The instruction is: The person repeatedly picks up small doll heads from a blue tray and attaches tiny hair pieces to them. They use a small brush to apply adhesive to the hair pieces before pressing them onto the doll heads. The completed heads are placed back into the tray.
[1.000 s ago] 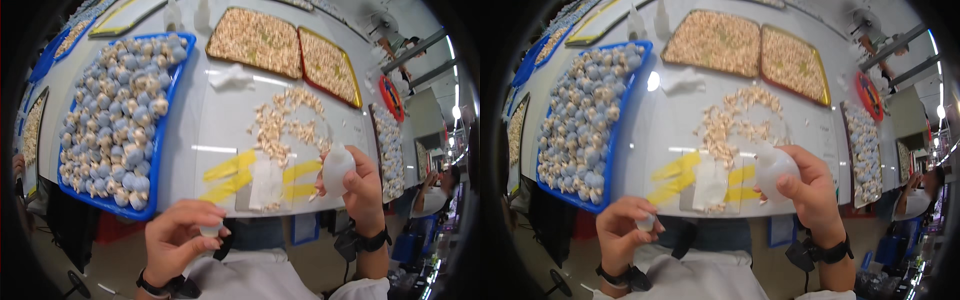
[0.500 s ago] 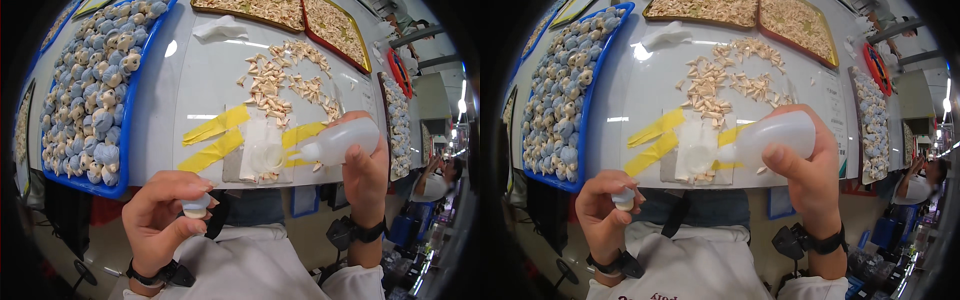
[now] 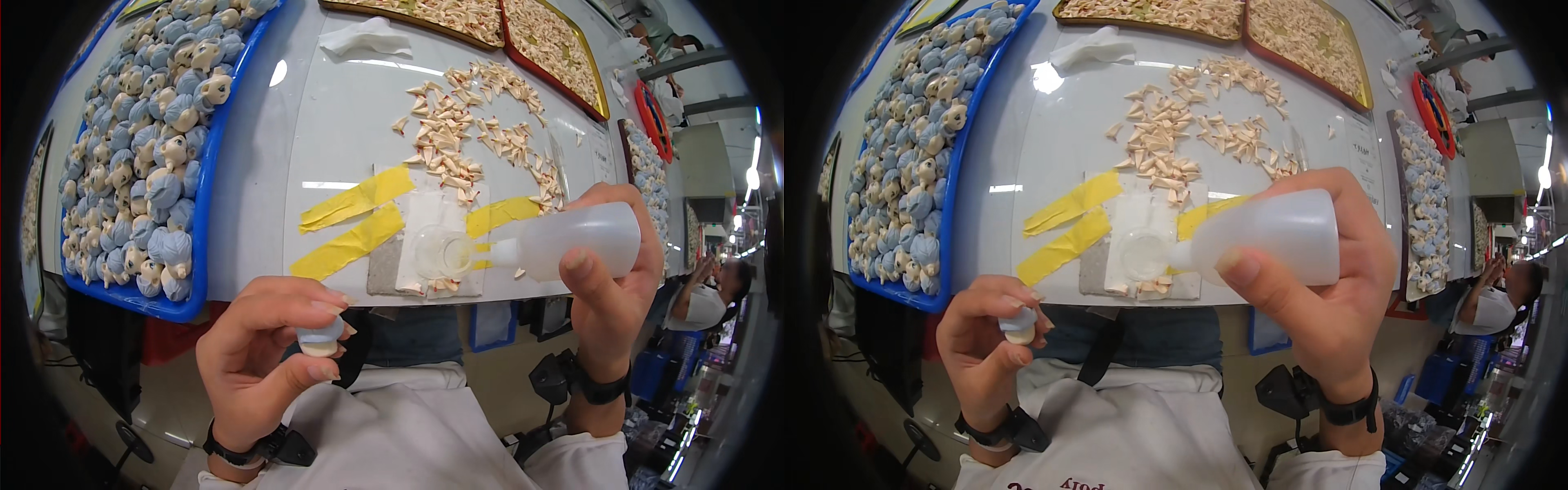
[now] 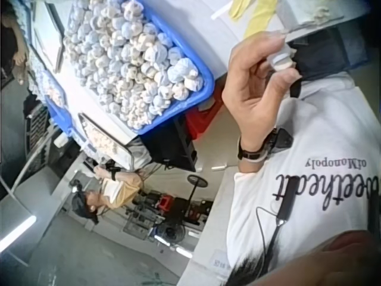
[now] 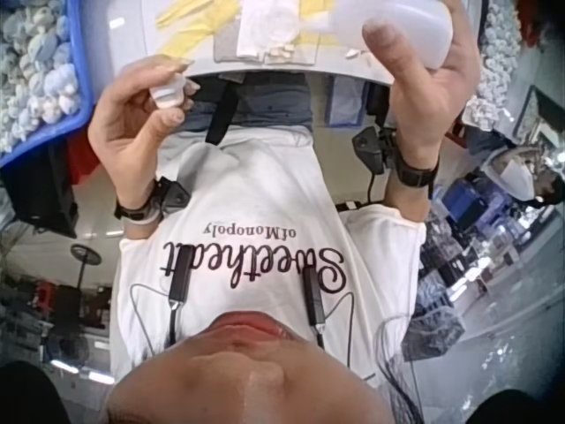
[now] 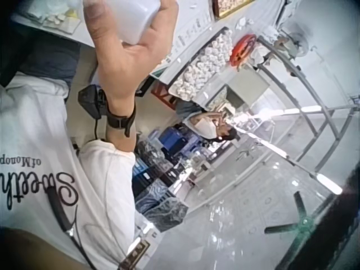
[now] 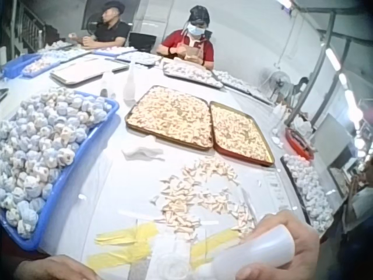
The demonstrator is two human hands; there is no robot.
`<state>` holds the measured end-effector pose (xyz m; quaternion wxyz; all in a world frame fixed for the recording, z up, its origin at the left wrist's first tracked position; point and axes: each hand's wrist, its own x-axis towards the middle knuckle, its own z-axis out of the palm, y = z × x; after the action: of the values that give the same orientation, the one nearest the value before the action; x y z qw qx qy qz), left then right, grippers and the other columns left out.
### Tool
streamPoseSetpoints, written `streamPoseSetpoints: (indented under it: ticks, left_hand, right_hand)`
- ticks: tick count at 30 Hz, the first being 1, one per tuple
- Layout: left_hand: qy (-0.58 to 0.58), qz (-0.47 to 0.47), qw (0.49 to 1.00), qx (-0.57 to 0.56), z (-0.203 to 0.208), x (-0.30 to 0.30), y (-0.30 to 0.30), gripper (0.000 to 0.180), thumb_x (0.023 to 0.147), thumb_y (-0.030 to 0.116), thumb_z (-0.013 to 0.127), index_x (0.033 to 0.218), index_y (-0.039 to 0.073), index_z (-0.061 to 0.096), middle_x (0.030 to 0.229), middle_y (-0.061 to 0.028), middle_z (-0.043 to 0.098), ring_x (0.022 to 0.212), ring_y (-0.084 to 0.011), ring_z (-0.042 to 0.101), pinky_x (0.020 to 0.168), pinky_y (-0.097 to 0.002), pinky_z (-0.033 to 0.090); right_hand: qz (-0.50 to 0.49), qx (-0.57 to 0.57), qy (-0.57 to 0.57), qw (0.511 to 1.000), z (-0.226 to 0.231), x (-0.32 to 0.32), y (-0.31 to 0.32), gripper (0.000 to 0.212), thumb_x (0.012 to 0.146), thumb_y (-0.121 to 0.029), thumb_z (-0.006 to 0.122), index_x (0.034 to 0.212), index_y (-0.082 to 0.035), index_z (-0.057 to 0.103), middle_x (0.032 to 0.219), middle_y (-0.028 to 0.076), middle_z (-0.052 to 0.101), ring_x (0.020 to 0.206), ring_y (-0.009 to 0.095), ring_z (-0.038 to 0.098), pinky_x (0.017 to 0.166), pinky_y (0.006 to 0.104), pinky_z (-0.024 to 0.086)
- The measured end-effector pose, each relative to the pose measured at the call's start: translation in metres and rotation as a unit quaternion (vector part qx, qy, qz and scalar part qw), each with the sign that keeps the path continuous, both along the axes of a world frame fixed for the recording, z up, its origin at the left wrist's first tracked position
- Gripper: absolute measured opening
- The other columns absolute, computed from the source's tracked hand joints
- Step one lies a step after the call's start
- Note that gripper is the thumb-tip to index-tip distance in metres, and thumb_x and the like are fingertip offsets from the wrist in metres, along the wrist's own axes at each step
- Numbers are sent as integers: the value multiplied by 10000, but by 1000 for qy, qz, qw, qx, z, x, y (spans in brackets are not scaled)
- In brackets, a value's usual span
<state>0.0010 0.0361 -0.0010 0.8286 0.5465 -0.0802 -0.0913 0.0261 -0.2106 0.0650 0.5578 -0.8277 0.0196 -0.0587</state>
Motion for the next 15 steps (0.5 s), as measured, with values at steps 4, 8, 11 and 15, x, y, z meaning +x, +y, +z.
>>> streamPoseSetpoints:
  ticks: [4,8,11,15]
  left_hand:
    - [0,5,1000,2,-1,0,2,329,697,-18,690,991,-64,551,1031,-178,516,942,-225,553,783,-318,510]
    - [6,14,1000,4,0,0,6,319,699,-11,691,982,-58,552,1029,-177,515,943,-223,551,779,-317,510]
    - [2,25,1000,8,-1,0,7,311,700,-14,688,977,-56,553,1024,-175,515,937,-223,551,773,-318,511]
    - [-12,38,999,15,0,-2,12,310,693,-28,684,973,-52,553,1017,-170,514,932,-224,548,761,-320,515]
  right_hand:
    - [19,48,-17,999,-6,0,-10,369,705,-182,715,951,-11,501,806,54,589,694,84,541,626,201,427]
    - [9,131,43,990,-8,-1,-22,421,691,-213,725,974,-9,490,824,63,592,712,101,557,631,210,438]
    - [37,179,49,982,-3,15,-12,434,696,-195,718,1010,-12,481,840,75,603,753,127,579,647,221,447]
    - [133,40,14,990,4,57,8,481,660,-157,707,1047,17,483,935,74,580,858,134,569,755,227,440]
